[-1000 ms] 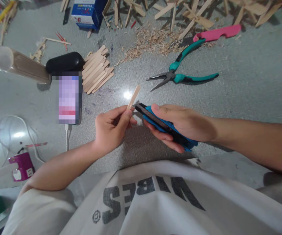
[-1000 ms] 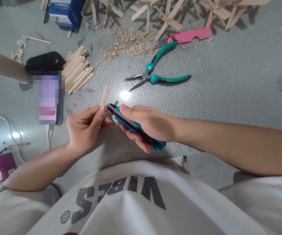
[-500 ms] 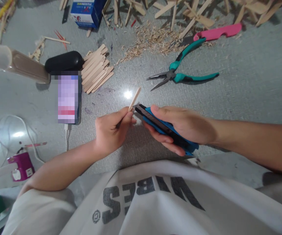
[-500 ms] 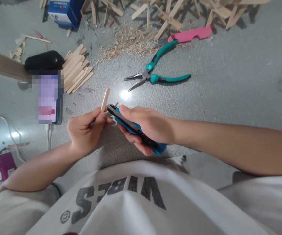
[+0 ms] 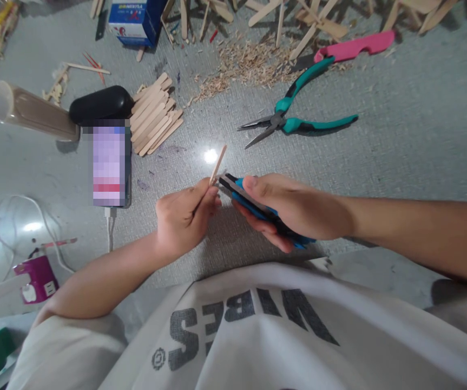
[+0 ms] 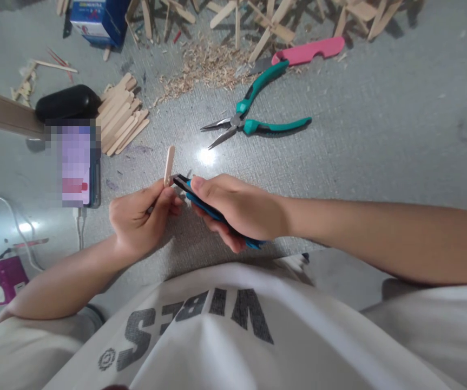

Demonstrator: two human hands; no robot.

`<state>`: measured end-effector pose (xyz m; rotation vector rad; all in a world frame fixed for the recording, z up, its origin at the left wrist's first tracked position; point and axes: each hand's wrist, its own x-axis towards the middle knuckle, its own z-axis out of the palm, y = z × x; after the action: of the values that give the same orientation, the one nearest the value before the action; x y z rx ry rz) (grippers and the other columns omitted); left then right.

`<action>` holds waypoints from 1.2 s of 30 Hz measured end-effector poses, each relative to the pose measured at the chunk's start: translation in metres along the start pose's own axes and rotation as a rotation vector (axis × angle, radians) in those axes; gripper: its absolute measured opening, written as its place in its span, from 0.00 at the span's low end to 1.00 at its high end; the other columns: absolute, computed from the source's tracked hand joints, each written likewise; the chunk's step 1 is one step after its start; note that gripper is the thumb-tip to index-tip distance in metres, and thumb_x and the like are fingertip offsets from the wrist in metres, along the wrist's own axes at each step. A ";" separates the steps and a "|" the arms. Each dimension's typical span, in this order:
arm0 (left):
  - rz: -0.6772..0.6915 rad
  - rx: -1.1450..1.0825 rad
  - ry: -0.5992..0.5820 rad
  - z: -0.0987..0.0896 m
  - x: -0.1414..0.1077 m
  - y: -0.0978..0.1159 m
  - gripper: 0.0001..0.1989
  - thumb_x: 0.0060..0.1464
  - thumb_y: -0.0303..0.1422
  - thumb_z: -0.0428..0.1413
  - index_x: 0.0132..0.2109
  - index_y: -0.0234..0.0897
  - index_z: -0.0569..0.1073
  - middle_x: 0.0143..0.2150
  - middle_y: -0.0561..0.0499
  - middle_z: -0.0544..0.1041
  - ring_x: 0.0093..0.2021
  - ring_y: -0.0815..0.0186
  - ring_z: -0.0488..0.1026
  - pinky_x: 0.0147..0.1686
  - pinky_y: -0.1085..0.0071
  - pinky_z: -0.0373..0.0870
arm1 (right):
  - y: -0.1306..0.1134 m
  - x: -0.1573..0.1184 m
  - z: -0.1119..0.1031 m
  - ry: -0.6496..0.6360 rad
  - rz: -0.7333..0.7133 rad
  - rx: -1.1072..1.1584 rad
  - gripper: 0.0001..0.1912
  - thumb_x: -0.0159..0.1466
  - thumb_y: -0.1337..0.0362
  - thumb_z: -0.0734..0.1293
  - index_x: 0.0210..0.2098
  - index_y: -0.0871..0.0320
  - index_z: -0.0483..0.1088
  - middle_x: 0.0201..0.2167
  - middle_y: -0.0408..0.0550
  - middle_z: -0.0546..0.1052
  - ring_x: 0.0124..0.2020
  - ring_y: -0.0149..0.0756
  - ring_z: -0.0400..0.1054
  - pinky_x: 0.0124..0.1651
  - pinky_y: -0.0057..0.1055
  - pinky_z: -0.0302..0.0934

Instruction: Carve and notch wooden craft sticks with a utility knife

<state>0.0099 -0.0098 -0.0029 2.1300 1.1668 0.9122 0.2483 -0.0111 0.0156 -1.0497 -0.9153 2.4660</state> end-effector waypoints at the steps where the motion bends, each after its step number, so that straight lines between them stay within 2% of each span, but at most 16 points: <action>1: -0.003 0.011 -0.006 0.000 0.000 0.000 0.15 0.79 0.32 0.57 0.41 0.39 0.85 0.27 0.55 0.85 0.25 0.72 0.82 0.27 0.77 0.73 | -0.001 -0.001 0.001 -0.026 0.021 0.022 0.33 0.80 0.32 0.61 0.34 0.54 0.67 0.19 0.36 0.65 0.12 0.28 0.62 0.14 0.25 0.56; 3: 0.021 0.050 -0.012 -0.001 -0.001 0.000 0.15 0.80 0.32 0.57 0.43 0.39 0.85 0.27 0.55 0.85 0.26 0.71 0.83 0.27 0.76 0.73 | -0.001 -0.002 0.002 -0.068 0.046 0.054 0.34 0.80 0.31 0.59 0.35 0.54 0.68 0.19 0.36 0.65 0.11 0.29 0.61 0.13 0.27 0.55; 7: 0.065 0.091 -0.009 -0.002 -0.001 0.001 0.16 0.81 0.31 0.56 0.43 0.39 0.84 0.27 0.54 0.86 0.26 0.71 0.84 0.28 0.76 0.73 | 0.003 -0.001 0.005 0.028 -0.068 -0.037 0.36 0.77 0.30 0.64 0.30 0.55 0.65 0.19 0.36 0.65 0.13 0.27 0.63 0.15 0.24 0.56; 9: 0.045 0.086 -0.006 -0.002 -0.001 0.002 0.15 0.80 0.31 0.56 0.43 0.39 0.85 0.27 0.54 0.86 0.27 0.71 0.84 0.28 0.75 0.74 | 0.005 0.001 0.005 -0.020 -0.056 0.002 0.36 0.78 0.29 0.62 0.32 0.55 0.66 0.19 0.36 0.65 0.12 0.28 0.63 0.14 0.25 0.55; 11: -0.012 0.054 -0.001 -0.001 -0.001 0.003 0.15 0.80 0.34 0.57 0.43 0.40 0.86 0.27 0.54 0.86 0.27 0.70 0.84 0.28 0.75 0.74 | 0.006 0.002 0.006 -0.038 -0.043 0.028 0.36 0.78 0.29 0.60 0.33 0.54 0.67 0.19 0.35 0.65 0.12 0.29 0.62 0.14 0.26 0.55; 14: -0.179 -0.065 0.005 0.001 -0.003 0.003 0.17 0.79 0.41 0.60 0.41 0.41 0.86 0.27 0.54 0.86 0.25 0.70 0.83 0.27 0.75 0.74 | 0.007 0.004 0.006 0.023 -0.088 -0.016 0.36 0.77 0.28 0.63 0.33 0.54 0.65 0.20 0.35 0.65 0.13 0.28 0.63 0.16 0.25 0.57; 17: -0.295 -0.161 0.012 0.004 -0.005 0.002 0.17 0.78 0.45 0.61 0.44 0.42 0.88 0.29 0.54 0.87 0.24 0.70 0.82 0.27 0.74 0.76 | 0.008 0.005 0.006 0.039 -0.115 -0.024 0.36 0.76 0.27 0.63 0.33 0.54 0.65 0.20 0.36 0.66 0.13 0.29 0.64 0.16 0.25 0.57; 20: -0.245 -0.113 0.022 0.005 -0.007 0.000 0.16 0.79 0.44 0.59 0.49 0.42 0.88 0.30 0.53 0.87 0.25 0.70 0.82 0.27 0.74 0.74 | 0.010 0.006 0.007 0.078 -0.118 -0.021 0.35 0.77 0.28 0.62 0.35 0.54 0.67 0.20 0.36 0.66 0.13 0.29 0.64 0.16 0.25 0.56; 23: -0.197 -0.036 0.013 0.005 -0.006 0.000 0.16 0.80 0.42 0.58 0.48 0.41 0.88 0.29 0.53 0.87 0.25 0.70 0.81 0.27 0.74 0.72 | 0.010 0.007 0.008 0.096 -0.125 -0.018 0.35 0.78 0.29 0.60 0.37 0.54 0.67 0.20 0.35 0.65 0.13 0.29 0.63 0.15 0.25 0.55; 28: -0.233 -0.048 -0.010 0.004 -0.004 0.000 0.21 0.80 0.44 0.57 0.40 0.40 0.86 0.27 0.52 0.85 0.23 0.70 0.78 0.25 0.73 0.69 | 0.008 0.006 0.009 0.112 -0.113 -0.016 0.33 0.80 0.31 0.59 0.37 0.54 0.67 0.20 0.35 0.65 0.13 0.29 0.62 0.16 0.25 0.55; 36: -0.306 -0.120 -0.034 0.006 -0.007 0.000 0.23 0.79 0.45 0.57 0.37 0.38 0.85 0.27 0.52 0.84 0.23 0.71 0.78 0.27 0.75 0.73 | 0.005 0.008 0.006 0.116 -0.127 0.038 0.32 0.82 0.33 0.57 0.36 0.54 0.67 0.20 0.35 0.65 0.12 0.29 0.62 0.15 0.26 0.55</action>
<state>0.0118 -0.0167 -0.0083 1.8024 1.3395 0.7815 0.2379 -0.0138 0.0110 -1.0749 -0.8685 2.2848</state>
